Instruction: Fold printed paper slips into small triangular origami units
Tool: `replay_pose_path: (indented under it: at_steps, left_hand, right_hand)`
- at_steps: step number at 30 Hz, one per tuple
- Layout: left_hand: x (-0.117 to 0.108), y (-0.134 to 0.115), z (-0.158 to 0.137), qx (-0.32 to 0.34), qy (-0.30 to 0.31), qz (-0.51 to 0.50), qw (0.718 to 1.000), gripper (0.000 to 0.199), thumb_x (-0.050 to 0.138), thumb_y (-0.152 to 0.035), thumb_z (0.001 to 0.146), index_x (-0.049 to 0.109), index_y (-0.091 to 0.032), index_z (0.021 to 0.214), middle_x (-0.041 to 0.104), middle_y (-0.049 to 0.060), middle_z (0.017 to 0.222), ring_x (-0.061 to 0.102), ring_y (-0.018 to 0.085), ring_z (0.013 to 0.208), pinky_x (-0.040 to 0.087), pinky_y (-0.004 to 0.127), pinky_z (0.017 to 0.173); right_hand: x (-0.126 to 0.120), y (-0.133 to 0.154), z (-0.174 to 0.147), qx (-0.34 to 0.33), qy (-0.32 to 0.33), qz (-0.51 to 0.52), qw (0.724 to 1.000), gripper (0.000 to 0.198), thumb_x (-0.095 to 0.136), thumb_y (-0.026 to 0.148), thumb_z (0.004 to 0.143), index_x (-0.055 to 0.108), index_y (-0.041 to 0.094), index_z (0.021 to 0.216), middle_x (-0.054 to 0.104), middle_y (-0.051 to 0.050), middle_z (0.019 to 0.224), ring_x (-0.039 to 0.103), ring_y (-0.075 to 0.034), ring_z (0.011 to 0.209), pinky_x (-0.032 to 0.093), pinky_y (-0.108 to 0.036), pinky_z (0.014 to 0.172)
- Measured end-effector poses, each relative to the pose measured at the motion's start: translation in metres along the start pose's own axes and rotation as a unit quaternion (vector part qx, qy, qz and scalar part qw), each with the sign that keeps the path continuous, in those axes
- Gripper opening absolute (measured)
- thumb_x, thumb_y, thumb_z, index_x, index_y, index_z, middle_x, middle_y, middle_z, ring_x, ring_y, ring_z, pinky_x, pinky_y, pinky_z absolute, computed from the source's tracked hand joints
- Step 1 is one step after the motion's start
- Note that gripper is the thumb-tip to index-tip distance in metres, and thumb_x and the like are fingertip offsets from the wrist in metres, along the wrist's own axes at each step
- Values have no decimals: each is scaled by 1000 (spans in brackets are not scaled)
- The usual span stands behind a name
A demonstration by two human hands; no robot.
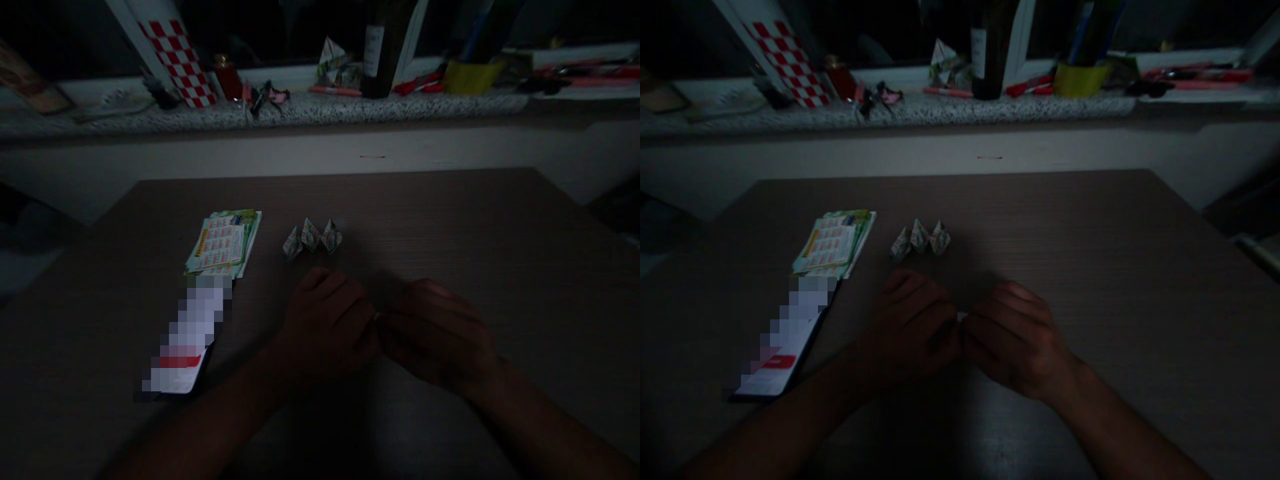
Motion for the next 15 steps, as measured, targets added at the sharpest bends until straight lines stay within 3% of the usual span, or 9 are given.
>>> replay_pose_path:
  at_steps: [10, 15]
  left_hand:
    - [-11, 27, -1, -42, -27, 49, 998, 7, 57, -17, 75, 58, -17, 68, 62, 3, 72, 55, 17, 73, 40, 34, 72]
    - [-21, 46, -1, -99, -48, 47, 993, 7, 60, -19, 73, 57, -17, 68, 61, 5, 76, 56, 19, 76, 42, 36, 73]
  right_hand:
    - [-26, -8, 5, 25, -27, -18, 999, 19, 70, 3, 71, 63, 16, 83, 68, -5, 69, 64, -17, 62, 53, -35, 64]
    - [-44, -29, -2, 141, -79, -23, 987, 15, 67, 7, 72, 64, 20, 78, 65, -1, 67, 64, -16, 61, 52, -31, 60]
Point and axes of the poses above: each hand's wrist, its own z-axis towards the middle knuckle, its own x-axis out of the palm, y = z × x, the point moved 8 cm from there along z, towards the middle knuckle
